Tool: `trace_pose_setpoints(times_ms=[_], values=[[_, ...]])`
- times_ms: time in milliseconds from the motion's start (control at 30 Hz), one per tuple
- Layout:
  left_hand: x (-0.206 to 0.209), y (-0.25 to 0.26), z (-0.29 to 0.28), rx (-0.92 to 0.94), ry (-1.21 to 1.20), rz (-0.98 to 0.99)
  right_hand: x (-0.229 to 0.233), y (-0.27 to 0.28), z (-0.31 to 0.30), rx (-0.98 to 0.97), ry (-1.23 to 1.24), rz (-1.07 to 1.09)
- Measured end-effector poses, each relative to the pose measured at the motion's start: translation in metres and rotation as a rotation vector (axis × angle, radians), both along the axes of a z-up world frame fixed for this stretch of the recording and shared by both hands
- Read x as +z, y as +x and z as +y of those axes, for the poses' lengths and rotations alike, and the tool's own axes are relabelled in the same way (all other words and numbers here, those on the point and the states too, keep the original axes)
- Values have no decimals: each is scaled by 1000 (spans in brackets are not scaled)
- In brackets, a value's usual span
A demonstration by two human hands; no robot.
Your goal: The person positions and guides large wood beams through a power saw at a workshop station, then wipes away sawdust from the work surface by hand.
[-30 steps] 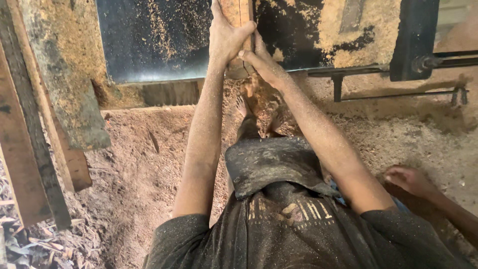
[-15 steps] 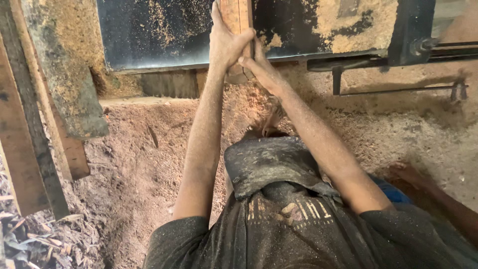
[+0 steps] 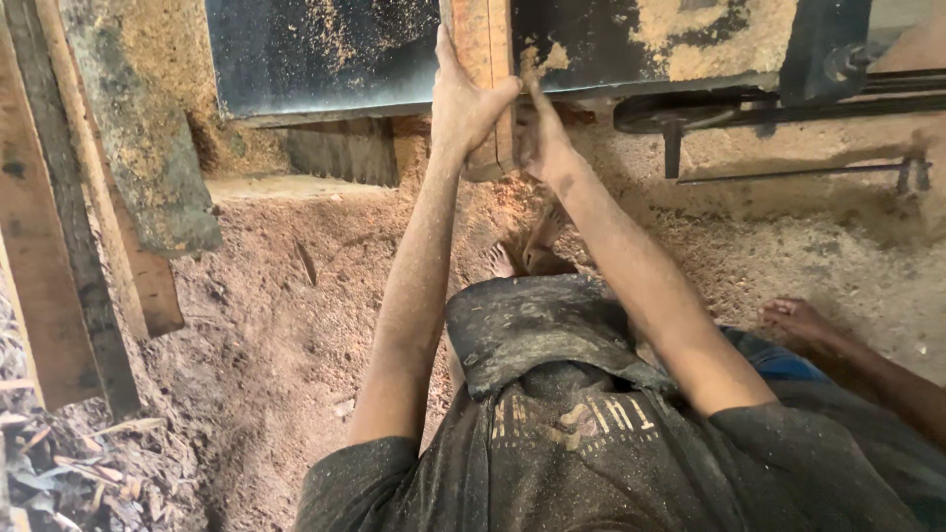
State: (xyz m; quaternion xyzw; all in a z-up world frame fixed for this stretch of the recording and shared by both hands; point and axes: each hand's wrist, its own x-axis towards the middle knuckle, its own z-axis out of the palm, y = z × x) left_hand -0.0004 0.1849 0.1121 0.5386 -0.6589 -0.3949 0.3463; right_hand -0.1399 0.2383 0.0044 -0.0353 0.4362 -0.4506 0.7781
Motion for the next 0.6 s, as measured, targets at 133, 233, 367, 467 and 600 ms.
trace_pose_setpoints(times_ms=[133, 233, 367, 467, 600], values=[[10, 3, 17, -3, 60, 0, 7, 10, -8, 156, -58, -30], [11, 5, 28, 2, 71, -15, -4, 15, -5, 154, -62, -44], [10, 6, 41, 17, 56, -41, -26, 14, -3, 105, -171, -133], [16, 7, 50, 22, 111, -54, -24, 16, 2, 78, -50, -43], [29, 8, 64, 15, 245, -11, -13, 27, 14, 128, -100, 37]])
